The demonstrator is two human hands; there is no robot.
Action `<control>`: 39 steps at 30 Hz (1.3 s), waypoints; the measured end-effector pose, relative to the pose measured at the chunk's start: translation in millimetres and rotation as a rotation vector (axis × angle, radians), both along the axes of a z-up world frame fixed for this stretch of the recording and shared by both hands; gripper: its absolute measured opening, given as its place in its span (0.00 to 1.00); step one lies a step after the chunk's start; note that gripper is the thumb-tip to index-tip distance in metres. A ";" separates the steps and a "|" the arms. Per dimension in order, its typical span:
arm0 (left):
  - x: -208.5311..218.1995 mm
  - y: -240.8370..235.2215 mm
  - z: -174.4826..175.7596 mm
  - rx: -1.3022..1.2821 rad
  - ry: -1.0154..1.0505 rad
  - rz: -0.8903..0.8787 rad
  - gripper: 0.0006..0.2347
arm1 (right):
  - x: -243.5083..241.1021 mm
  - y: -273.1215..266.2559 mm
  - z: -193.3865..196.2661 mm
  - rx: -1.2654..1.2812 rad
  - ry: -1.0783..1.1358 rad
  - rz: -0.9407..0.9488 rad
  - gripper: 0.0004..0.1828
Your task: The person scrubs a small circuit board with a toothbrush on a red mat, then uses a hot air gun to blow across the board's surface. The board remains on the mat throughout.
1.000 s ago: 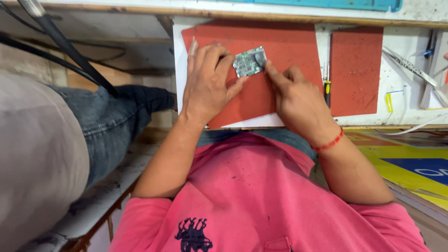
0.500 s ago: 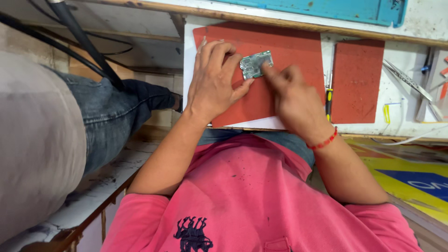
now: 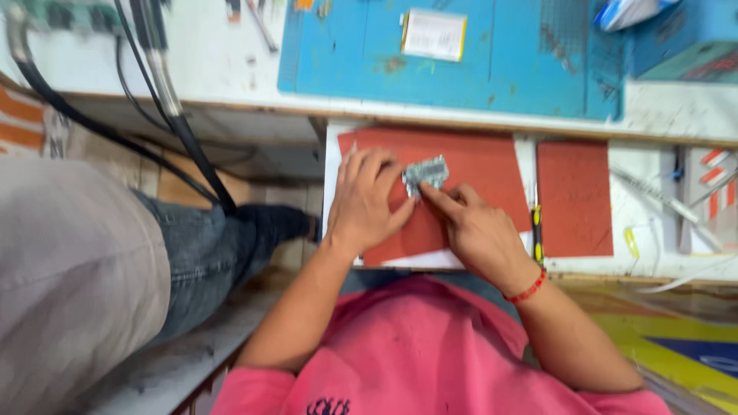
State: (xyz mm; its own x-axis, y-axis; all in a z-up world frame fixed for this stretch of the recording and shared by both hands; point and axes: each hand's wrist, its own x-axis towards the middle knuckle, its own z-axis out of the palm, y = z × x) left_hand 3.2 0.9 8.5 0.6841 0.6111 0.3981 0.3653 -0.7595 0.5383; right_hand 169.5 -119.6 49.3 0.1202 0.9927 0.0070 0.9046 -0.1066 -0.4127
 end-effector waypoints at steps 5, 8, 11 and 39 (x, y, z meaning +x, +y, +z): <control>-4.4 -10.6 -6.7 -0.026 0.008 -0.007 0.21 | 10.0 -15.3 -25.1 -0.085 0.013 -0.020 0.29; -0.1 -1.1 1.5 0.016 -0.035 0.008 0.21 | 16.0 -4.1 -22.2 -0.076 0.025 -0.025 0.31; -2.6 -10.5 -3.6 -0.042 -0.001 -0.001 0.20 | 11.8 -13.8 -23.2 -0.119 -0.018 -0.140 0.27; -5.3 -3.3 -13.7 -0.014 -0.030 -0.028 0.20 | 8.4 -9.8 -19.5 -0.062 0.053 0.024 0.28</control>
